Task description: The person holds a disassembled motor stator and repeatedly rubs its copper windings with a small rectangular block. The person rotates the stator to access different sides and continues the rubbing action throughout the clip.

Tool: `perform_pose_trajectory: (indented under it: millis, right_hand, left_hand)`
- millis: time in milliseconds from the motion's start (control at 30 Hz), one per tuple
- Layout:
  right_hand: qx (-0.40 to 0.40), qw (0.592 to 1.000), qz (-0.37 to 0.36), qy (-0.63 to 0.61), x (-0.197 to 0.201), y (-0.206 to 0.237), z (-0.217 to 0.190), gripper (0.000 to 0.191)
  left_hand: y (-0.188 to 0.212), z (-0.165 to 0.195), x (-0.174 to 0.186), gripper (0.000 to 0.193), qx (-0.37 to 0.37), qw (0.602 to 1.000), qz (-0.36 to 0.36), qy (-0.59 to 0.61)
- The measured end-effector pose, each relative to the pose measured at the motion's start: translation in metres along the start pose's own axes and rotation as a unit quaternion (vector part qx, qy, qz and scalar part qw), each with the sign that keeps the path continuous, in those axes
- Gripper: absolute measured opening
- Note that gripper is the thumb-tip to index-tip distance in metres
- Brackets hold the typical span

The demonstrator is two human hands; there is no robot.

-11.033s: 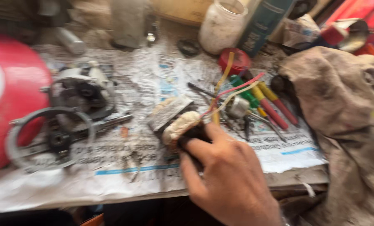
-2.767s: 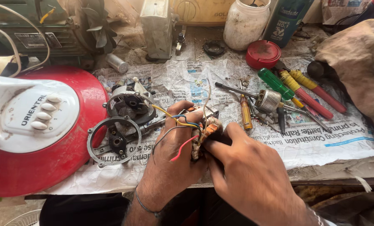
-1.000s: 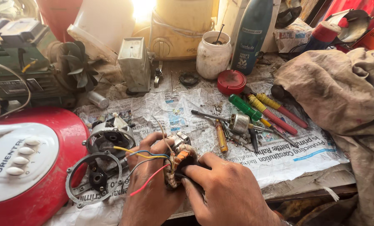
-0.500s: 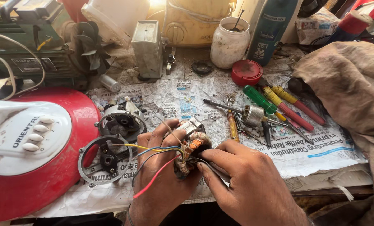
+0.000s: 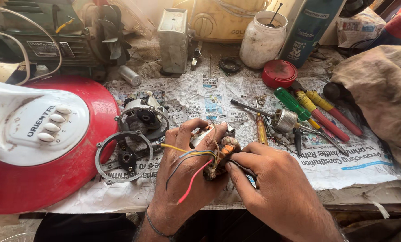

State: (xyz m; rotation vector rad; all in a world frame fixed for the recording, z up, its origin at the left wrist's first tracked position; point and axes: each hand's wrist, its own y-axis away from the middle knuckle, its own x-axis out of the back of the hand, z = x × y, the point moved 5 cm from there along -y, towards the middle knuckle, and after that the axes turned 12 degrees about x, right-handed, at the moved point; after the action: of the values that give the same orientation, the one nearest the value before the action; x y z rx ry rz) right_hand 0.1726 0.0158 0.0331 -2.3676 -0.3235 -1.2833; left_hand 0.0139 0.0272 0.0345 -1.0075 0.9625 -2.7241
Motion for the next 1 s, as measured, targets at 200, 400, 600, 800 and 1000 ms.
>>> perform_pose_trajectory:
  millis: [200, 400, 600, 800, 1000]
  right_hand:
    - [-0.051, 0.998, -0.024, 0.001, -0.002, 0.000, 0.003, 0.021]
    - [-0.032, 0.999, -0.010, 0.025, -0.001, -0.004, -0.009, 0.020]
    - [-0.047, 0.998, -0.035, 0.012, 0.001, -0.008, -0.013, 0.020]
    - [-0.023, 0.999, -0.020, -0.013, 0.002, -0.007, -0.010, 0.021]
    - [-0.034, 0.998, -0.018, -0.052, 0.000, -0.009, 0.000, 0.024]
  left_hand:
    - [-0.002, -0.002, 0.000, 0.076, 0.005, 0.998, -0.024, 0.057]
    - [-0.001, -0.003, -0.001, 0.073, 0.029, 0.998, -0.018, 0.043]
    - [-0.001, -0.004, -0.002, 0.080, 0.029, 0.999, -0.024, 0.032]
    - [-0.001, -0.007, -0.003, 0.080, 0.039, 0.999, -0.027, 0.024]
    - [-0.001, -0.005, -0.002, 0.080, 0.030, 0.999, -0.023, 0.026]
